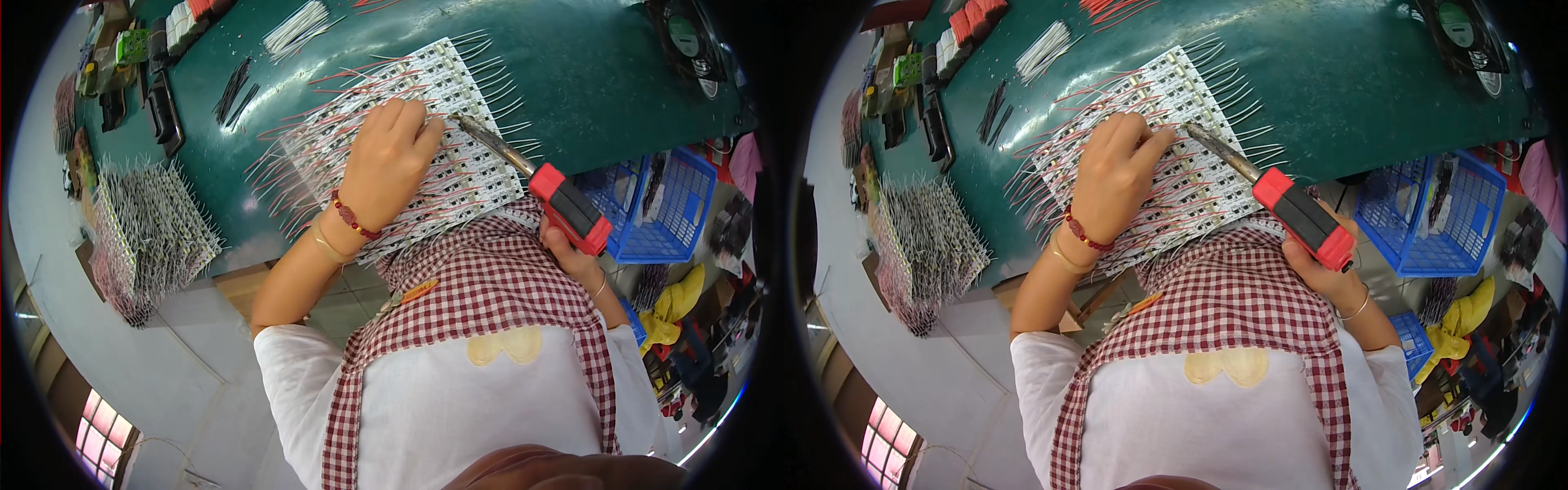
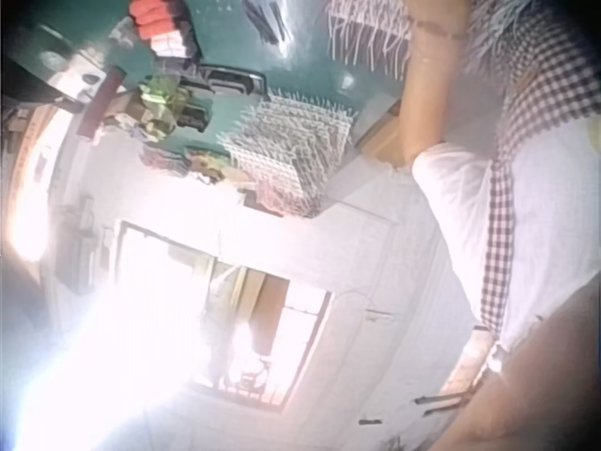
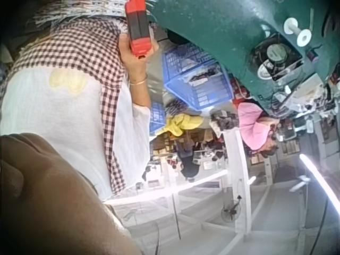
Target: The person solders wires onto circuit board panels using a soldering iron, sets finished panels aside, and attaches wires to new boards.
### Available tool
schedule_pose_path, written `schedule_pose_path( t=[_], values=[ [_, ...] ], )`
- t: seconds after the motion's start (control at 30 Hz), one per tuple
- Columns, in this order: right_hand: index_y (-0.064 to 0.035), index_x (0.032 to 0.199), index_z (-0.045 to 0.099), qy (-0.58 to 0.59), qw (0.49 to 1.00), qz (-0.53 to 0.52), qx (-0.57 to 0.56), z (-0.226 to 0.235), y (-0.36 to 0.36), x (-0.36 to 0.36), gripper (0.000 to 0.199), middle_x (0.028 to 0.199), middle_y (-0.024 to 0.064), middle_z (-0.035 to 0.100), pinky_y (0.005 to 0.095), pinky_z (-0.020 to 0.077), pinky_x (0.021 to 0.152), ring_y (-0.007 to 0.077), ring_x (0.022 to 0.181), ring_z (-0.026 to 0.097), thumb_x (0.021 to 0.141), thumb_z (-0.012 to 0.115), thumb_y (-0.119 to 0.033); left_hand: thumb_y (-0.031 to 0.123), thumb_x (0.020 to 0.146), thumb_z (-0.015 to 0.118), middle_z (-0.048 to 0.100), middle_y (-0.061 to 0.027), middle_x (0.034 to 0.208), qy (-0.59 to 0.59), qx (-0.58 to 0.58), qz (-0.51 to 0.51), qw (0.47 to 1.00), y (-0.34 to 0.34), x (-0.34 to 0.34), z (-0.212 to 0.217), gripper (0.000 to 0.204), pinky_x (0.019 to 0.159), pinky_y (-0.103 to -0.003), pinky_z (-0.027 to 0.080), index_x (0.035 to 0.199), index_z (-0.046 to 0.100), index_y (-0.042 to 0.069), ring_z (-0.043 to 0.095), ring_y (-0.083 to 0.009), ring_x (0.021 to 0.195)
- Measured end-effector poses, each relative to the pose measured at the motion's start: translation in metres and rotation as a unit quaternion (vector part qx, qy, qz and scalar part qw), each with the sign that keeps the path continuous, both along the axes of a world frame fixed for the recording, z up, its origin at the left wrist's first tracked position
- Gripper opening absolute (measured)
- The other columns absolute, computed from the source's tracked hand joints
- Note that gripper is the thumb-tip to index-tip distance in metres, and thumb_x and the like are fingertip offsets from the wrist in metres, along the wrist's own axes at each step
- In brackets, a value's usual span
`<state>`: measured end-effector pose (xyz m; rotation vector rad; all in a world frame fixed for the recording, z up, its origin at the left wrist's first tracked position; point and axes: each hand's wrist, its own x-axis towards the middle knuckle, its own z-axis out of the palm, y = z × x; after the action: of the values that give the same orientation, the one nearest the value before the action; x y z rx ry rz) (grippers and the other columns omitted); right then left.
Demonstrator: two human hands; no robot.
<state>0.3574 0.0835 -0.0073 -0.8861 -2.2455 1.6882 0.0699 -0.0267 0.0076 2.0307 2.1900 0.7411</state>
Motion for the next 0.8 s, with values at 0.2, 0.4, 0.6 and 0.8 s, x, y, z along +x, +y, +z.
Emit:
schedule_pose_path(
  t=[0.2, 0.4, 0.6, 0.8],
  values=[
    [-0.0004, 0.089, 0.065, -0.023, 0.999, -0.025, -0.026, 0.003, -0.001, 0.000, 0.020, 0.078, 0.0108, 0.062, 0.0305, 0.0468, 0.058, 0.0226, 0.065, 0.061, 0.078, 0.068, -0.017, 0.000, 0.068, 0.061, 0.045, -0.0066, 0.074, 0.005, 0.003, -0.002, 1.000, 0.003, 0.000, 0.000, 0.025, 0.063, -0.033, 0.042, 0.091, 0.066, 0.003, 0.050, -0.0217, 0.070],
    [0.0003, 0.090, 0.065, -0.007, 0.999, -0.022, -0.046, 0.000, 0.000, 0.008, 0.022, 0.083, 0.0117, 0.063, 0.0320, 0.0484, 0.062, 0.0250, 0.069, 0.062, 0.080, 0.068, -0.019, 0.000, 0.068, 0.061, 0.046, -0.0064, 0.074, 0.011, -0.010, -0.002, 1.000, 0.003, 0.000, 0.005, 0.024, 0.064, -0.033, 0.042, 0.091, 0.066, 0.004, 0.050, -0.0219, 0.071],
    [0.0003, 0.090, 0.065, -0.010, 0.999, -0.028, -0.044, 0.001, -0.001, 0.015, 0.023, 0.083, 0.0111, 0.064, 0.0319, 0.0484, 0.062, 0.0233, 0.070, 0.062, 0.082, 0.068, -0.021, -0.001, 0.066, 0.060, 0.046, -0.0070, 0.073, 0.018, -0.074, -0.009, 0.997, -0.008, -0.014, 0.027, 0.026, 0.065, -0.034, 0.042, 0.089, 0.067, 0.005, 0.051, -0.0235, 0.072],
    [0.0004, 0.087, 0.064, 0.014, 0.991, -0.039, -0.127, 0.006, 0.002, 0.021, 0.023, 0.074, 0.0051, 0.062, 0.0289, 0.0459, 0.059, 0.0146, 0.066, 0.058, 0.084, 0.067, -0.022, -0.005, 0.064, 0.060, 0.049, -0.0076, 0.072, 0.041, -0.115, 0.073, 0.990, -0.028, -0.019, 0.060, 0.024, 0.064, -0.035, 0.046, 0.085, 0.068, 0.004, 0.054, -0.0241, 0.071]
  ],
)
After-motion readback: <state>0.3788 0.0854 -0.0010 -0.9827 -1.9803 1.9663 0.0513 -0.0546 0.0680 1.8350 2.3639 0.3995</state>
